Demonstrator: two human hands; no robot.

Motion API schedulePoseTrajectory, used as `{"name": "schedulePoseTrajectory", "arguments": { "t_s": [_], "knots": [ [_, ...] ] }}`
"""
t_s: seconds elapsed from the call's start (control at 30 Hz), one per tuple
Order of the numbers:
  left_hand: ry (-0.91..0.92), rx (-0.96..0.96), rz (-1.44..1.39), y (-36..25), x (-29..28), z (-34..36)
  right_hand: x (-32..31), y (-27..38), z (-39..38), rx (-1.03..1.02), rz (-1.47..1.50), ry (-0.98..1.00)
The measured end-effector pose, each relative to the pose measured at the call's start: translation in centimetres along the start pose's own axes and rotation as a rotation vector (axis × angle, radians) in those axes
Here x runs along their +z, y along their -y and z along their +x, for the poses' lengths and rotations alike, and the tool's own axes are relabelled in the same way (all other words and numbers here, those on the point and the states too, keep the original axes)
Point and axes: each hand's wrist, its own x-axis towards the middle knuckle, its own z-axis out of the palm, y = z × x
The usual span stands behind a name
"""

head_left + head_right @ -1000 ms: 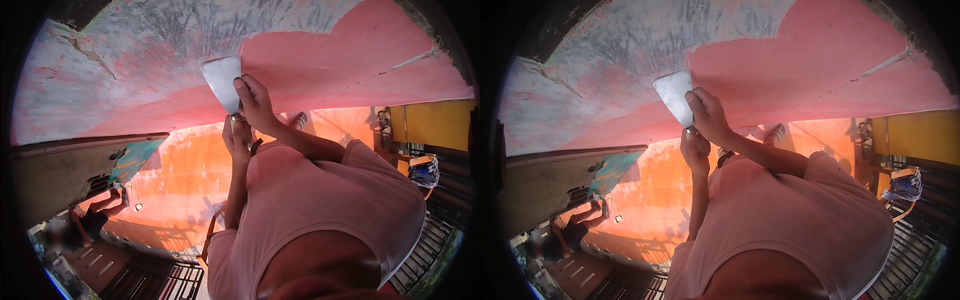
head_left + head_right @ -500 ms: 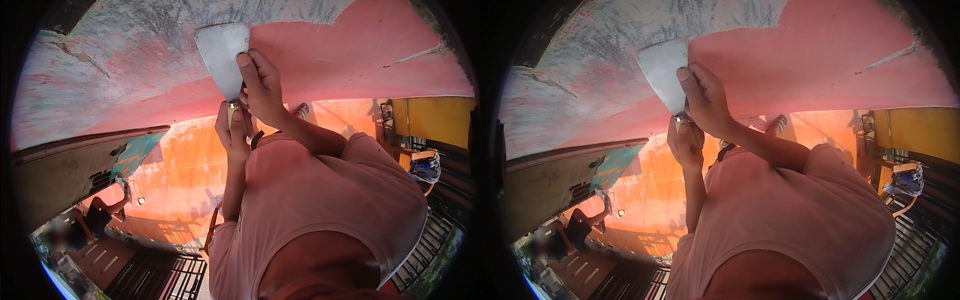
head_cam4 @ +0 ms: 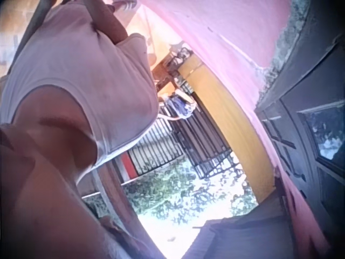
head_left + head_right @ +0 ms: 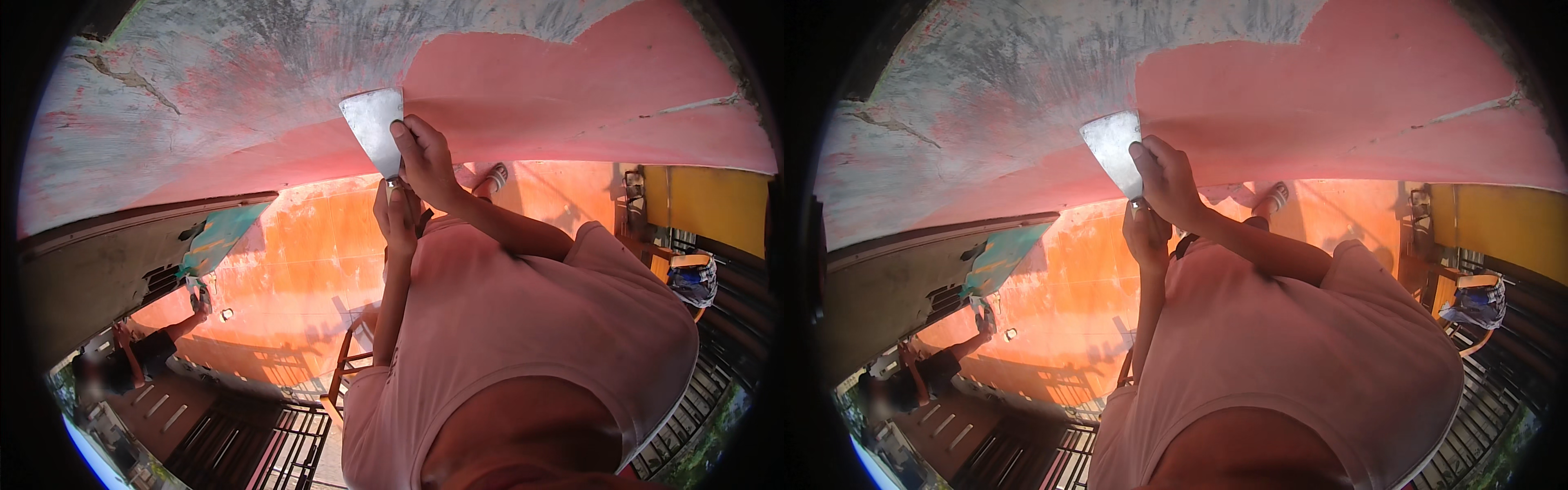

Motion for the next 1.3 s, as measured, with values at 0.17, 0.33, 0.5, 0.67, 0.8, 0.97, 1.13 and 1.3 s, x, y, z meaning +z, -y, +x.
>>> {"name": "schedulePoseTrajectory", "arguments": {
  "t_s": [0.17,0.33,0.5,0.67,0.8,0.97,1.13,1.3],
  "knots": [
    [0.046,0.036,0.023,0.0,-0.4,0.8,0.4,0.2,-0.3,-0.052,-0.017,-0.025],
    [-0.041,-0.02,0.045,1.4,-0.1,0.7,0.6,-1.6,0.4,-0.136,-0.057,-0.047],
    [0.083,0.03,-0.009,-0.6,0.5,2.0,0.9,1.9,0.6,-0.288,-0.012,-0.106],
    [0.012,-0.026,0.125,-0.9,0.5,0.5,0.5,0.6,-0.1,-0.2,-0.065,-0.061],
    [0.083,0.062,-0.063,-2.7,1.7,1.5,1.7,3.1,0.3,-0.213,0.092,-0.11],
    [0.036,-0.004,0.107,-5.6,3.2,1.3,1.2,3.7,0.3,-0.252,0.025,-0.102],
    [0.069,0.016,0.066,-5.4,3.0,2.2,1.7,4.9,0.5,-0.237,0.106,-0.102],
    [-0.089,-0.089,0.117,2.9,-1.1,-0.9,0.7,-4.6,-0.4,-0.139,-0.051,-0.111]
  ]
}}
